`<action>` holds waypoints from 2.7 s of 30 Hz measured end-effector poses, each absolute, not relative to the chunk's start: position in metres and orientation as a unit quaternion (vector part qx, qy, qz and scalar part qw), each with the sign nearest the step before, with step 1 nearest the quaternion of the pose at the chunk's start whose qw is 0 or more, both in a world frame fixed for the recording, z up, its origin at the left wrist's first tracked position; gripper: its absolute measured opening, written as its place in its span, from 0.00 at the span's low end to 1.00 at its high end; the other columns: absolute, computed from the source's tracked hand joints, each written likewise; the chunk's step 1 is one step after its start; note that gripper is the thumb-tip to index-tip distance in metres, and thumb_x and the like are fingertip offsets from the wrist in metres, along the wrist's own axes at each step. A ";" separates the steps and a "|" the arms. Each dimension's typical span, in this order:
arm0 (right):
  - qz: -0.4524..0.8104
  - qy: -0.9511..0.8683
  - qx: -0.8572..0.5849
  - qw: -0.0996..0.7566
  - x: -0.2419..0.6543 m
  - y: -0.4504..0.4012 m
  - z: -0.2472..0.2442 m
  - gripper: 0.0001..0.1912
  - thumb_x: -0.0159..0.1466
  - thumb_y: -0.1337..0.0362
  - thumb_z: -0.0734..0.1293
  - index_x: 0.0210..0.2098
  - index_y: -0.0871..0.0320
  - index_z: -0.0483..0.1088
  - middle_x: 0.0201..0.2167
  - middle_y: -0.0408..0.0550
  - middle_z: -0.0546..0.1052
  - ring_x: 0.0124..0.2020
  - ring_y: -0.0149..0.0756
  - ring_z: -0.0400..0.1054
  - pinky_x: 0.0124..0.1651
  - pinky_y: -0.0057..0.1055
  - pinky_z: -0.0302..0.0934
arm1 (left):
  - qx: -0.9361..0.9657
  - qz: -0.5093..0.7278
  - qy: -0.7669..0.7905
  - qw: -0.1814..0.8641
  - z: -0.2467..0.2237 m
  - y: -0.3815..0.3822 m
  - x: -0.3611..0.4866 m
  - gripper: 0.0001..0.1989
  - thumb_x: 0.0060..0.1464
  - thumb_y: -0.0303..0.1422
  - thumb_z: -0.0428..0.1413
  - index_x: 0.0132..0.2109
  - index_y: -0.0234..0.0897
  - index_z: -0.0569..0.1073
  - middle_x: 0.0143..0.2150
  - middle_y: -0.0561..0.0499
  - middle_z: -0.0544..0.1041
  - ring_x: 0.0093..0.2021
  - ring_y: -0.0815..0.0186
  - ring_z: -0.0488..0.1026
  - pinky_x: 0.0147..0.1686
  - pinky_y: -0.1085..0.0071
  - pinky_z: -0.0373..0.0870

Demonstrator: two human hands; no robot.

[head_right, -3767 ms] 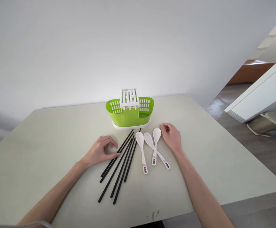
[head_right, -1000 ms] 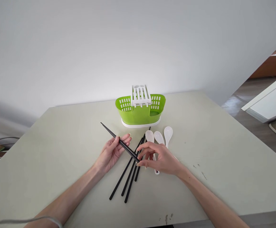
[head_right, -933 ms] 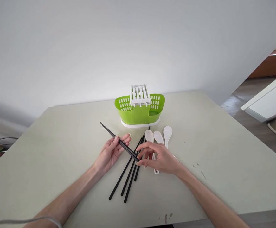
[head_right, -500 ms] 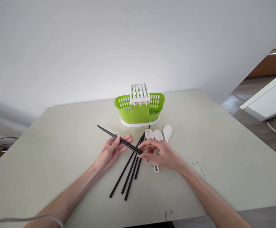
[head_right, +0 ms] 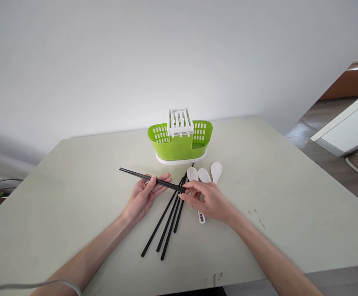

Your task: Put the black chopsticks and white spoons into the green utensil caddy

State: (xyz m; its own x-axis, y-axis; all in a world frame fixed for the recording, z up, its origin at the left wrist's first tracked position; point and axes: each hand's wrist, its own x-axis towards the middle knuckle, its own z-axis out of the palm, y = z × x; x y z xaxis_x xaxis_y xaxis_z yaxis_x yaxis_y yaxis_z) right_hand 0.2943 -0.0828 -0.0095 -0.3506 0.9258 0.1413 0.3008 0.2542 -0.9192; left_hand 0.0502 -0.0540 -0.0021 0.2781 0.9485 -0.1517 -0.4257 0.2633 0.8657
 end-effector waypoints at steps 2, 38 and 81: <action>0.429 -0.693 -0.448 0.367 0.294 -0.082 -0.011 0.14 0.71 0.48 0.67 0.44 0.50 0.75 0.35 0.45 0.84 0.26 0.36 0.77 0.32 0.32 0.73 | 0.378 0.477 0.356 0.709 -0.002 -0.054 0.051 0.16 0.62 0.42 0.65 0.45 0.33 0.74 0.56 0.36 0.82 0.58 0.52 0.80 0.61 0.56 0.75; 0.577 -0.570 -0.396 0.432 0.305 -0.072 -0.011 0.18 0.68 0.47 0.71 0.41 0.57 0.73 0.38 0.52 0.84 0.34 0.41 0.81 0.39 0.40 0.78 | 0.419 0.571 0.449 0.544 0.011 -0.027 0.028 0.24 0.53 0.51 0.68 0.40 0.32 0.79 0.27 0.53 0.75 0.24 0.73 0.71 0.22 0.77 0.68; 0.361 -0.462 -0.529 0.614 0.328 -0.047 -0.025 0.16 0.68 0.47 0.65 0.44 0.53 0.66 0.26 0.41 0.78 0.20 0.32 0.70 0.26 0.29 0.63 | 0.690 0.245 0.654 0.190 0.149 0.127 0.070 0.14 0.62 0.37 0.58 0.28 0.38 0.73 0.33 0.47 0.86 0.27 0.60 0.82 0.35 0.68 0.78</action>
State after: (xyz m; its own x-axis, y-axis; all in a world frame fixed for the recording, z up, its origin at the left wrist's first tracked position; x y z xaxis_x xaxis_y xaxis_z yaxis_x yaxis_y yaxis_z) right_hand 0.3275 -0.0470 -0.0248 0.3136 0.9312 0.1861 0.0453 0.1811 -0.9824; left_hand 0.0698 0.1273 0.1487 0.0234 0.9957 0.0891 0.8090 -0.0712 0.5835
